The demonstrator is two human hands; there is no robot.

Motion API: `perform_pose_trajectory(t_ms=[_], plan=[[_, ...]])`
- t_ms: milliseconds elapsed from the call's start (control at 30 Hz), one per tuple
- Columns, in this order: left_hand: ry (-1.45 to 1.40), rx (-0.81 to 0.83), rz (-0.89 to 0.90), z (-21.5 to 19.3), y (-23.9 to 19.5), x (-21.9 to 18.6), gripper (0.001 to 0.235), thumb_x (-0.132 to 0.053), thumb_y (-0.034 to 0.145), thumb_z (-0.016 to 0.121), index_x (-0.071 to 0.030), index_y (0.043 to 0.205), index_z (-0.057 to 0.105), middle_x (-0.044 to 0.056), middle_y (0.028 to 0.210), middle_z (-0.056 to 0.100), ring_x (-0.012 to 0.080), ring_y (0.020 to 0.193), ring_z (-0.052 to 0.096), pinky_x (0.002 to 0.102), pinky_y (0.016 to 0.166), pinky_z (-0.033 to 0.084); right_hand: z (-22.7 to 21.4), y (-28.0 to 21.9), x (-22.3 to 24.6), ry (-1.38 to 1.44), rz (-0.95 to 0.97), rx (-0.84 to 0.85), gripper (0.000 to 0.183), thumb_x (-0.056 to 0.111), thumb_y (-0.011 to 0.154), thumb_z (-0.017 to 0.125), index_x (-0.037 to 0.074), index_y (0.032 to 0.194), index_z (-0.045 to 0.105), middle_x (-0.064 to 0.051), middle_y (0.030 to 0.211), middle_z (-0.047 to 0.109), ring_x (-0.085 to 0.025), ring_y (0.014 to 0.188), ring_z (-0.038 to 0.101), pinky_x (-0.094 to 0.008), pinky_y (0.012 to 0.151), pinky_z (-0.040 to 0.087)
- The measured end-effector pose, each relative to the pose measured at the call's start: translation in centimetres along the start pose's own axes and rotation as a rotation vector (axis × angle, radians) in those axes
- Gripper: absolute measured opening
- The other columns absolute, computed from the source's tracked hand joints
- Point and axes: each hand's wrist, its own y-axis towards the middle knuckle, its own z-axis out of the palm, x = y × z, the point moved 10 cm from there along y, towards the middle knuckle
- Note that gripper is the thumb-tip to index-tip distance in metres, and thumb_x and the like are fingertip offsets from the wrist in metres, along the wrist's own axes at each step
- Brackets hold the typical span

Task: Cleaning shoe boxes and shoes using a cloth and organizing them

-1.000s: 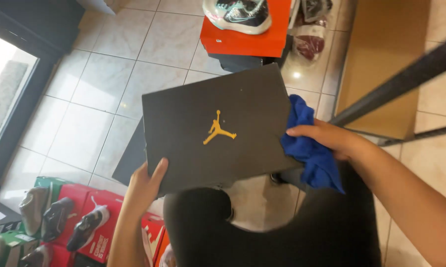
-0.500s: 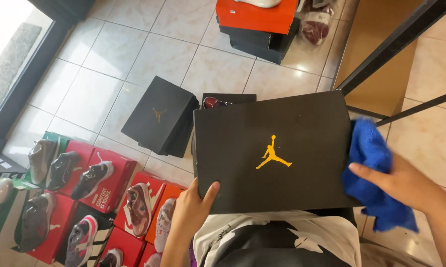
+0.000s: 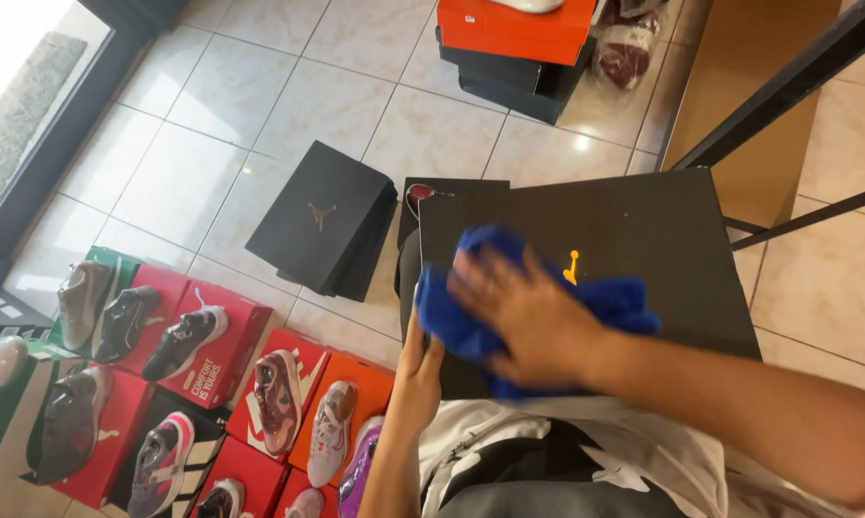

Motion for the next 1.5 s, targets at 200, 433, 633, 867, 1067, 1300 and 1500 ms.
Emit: perform_pose_trajectory(t_ms=[200,433,633,867,1067,1300,1500], plan=[[-0.036,-0.024,-0.051,-1.0,-0.9,-1.7,0.063,-0.008,0.101,0.043,-0.005,0.160,0.021,0.015,0.168,0.028,0.0235,0.153,0.027,0.032,0.117,0.025,-1.4,-3.8,-9.4,-0.068,-0.165,-0.031,0.097,0.056,0.065,0.069,0.024,0.153,0.046,-0.005,0.169,0.030,-0.030,0.153,0.029,-0.056,0.117,0.026],[0.015,-0.040,-0.084,-0.6,-0.5,-2.0,0.063,-0.007,0.099,0.046,-0.006,0.159,0.025,0.014,0.166,0.034,0.0233,0.147,0.039,0.030,0.111,0.033,0.3,5.8,-19.1,0.173,0.657,0.473,0.086,0.084,0.074,0.051,0.016,0.120,0.078,-0.010,0.120,0.077,-0.031,0.106,0.073,-0.041,0.100,0.052],[0.045,-0.086,-0.108,-0.8,-0.6,-1.5,0.062,-0.012,0.100,0.045,-0.005,0.158,0.025,0.016,0.167,0.030,0.0273,0.155,0.026,0.035,0.120,0.024,1.6,15.0,-7.6,0.370,0.252,0.600,0.074,0.070,0.068,0.068,0.016,0.118,0.075,-0.008,0.109,0.079,-0.026,0.090,0.075,-0.037,0.088,0.059],[-0.016,-0.184,-0.136,-2.5,-1.5,-0.7,0.062,-0.005,0.097,0.049,-0.008,0.157,0.033,0.008,0.166,0.037,0.0200,0.151,0.036,0.029,0.115,0.031,3.4,4.4,-19.7,0.822,0.560,0.927,0.036,0.023,0.079,0.081,-0.002,0.101,0.068,-0.019,0.085,0.073,-0.029,0.066,0.065,-0.040,0.058,0.054],[0.024,-0.112,-0.179,-1.8,-0.8,-1.4,0.060,-0.009,0.099,0.049,-0.007,0.157,0.032,0.007,0.167,0.034,0.0215,0.154,0.030,0.030,0.118,0.028,7.6,8.3,-17.6,0.838,0.556,1.079,0.048,0.036,0.084,0.071,0.002,0.118,0.071,-0.014,0.099,0.073,-0.025,0.081,0.065,-0.036,0.071,0.055],[-0.052,-0.156,-0.114,-1.3,-0.9,-1.0,0.058,-0.006,0.098,0.050,-0.003,0.154,0.035,0.014,0.162,0.041,0.0238,0.149,0.039,0.031,0.115,0.032,2.8,16.6,-7.5,0.427,0.163,0.566,0.063,0.065,0.073,0.068,0.015,0.112,0.071,-0.009,0.109,0.077,-0.027,0.094,0.073,-0.040,0.088,0.056],[-0.023,-0.161,-0.089,-2.5,-1.1,-0.2,0.060,-0.004,0.097,0.050,-0.004,0.155,0.035,0.012,0.163,0.039,0.0214,0.151,0.035,0.030,0.118,0.025,-3.2,-0.1,-2.9,-0.059,-0.191,-0.111,0.080,0.057,0.081,0.068,0.003,0.139,0.053,-0.018,0.158,0.039,-0.038,0.143,0.038,-0.060,0.103,0.038]])
